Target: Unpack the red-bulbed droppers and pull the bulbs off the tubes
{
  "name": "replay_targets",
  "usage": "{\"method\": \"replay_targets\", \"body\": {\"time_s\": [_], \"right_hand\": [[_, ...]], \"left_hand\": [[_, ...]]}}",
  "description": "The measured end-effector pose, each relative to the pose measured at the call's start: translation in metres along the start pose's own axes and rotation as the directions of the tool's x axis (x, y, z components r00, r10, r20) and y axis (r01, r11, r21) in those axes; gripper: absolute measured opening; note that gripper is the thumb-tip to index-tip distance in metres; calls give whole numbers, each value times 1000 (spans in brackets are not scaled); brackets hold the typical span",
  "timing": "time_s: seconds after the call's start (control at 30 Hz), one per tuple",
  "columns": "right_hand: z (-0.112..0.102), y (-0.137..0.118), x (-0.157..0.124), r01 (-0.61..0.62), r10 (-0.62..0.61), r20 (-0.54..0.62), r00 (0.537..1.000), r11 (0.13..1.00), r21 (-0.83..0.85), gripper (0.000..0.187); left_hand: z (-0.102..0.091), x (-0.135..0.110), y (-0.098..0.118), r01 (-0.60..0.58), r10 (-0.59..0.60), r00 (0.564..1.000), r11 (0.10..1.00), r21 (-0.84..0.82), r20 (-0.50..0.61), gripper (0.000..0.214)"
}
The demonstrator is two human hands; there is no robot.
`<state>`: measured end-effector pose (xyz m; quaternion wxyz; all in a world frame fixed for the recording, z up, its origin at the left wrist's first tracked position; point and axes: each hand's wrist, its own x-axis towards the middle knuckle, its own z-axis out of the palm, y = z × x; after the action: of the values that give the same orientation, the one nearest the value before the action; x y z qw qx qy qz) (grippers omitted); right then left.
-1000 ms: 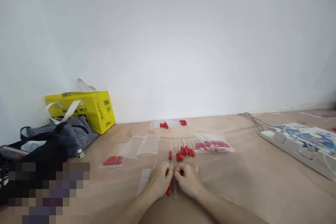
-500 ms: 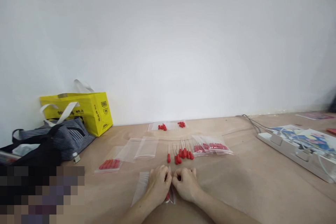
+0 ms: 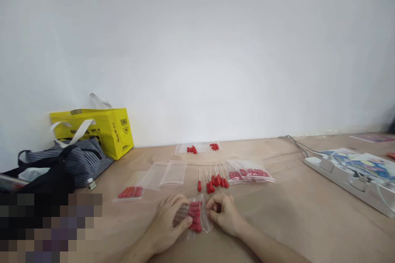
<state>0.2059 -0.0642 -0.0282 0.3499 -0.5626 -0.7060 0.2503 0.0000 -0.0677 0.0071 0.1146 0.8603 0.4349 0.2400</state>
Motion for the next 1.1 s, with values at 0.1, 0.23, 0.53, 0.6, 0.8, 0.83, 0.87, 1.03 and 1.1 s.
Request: {"method": "replay_targets", "body": {"time_s": [0.1, 0.23, 0.53, 0.6, 0.8, 0.83, 0.87, 1.03, 1.1], "right_hand": [[-2, 0, 0, 113, -113, 34, 993, 994, 6, 16], [-5, -6, 1, 184, -186, 82, 979, 982, 34, 21], [-5, -8, 5, 83, -141, 169, 975, 946, 314, 14], [-6, -8, 5, 85, -156, 184, 971, 935, 344, 13], [-7, -11, 1, 78, -123, 212, 969, 974, 211, 33], [-6, -11, 1, 94, -132, 200, 971, 978, 189, 29], [-5, -11, 0, 124, -152, 186, 971, 980, 155, 24], [-6, -16, -5, 308, -288, 146, 946, 941, -139, 17], [-7, -18, -7, 355, -331, 156, 931, 919, -171, 20]], "left_hand": [[-6, -18, -19, -14, 15, 998, 1000, -21, 63, 41], [-3, -21, -26, 46, -43, 997, 998, -52, 56, 38], [2, -5, -12, 73, -68, 997, 989, -132, 39, 30], [4, -4, -13, 84, -81, 996, 988, -133, 26, 28], [10, -2, -15, 88, -90, 996, 989, -117, -7, 24], [10, -2, -15, 92, -94, 995, 989, -118, -15, 24], [11, -2, -15, 96, -99, 995, 988, -120, -22, 23], [12, -4, -16, 101, -106, 994, 986, -133, -28, 25], [13, -4, -17, 99, -105, 994, 987, -128, -36, 27]]}}
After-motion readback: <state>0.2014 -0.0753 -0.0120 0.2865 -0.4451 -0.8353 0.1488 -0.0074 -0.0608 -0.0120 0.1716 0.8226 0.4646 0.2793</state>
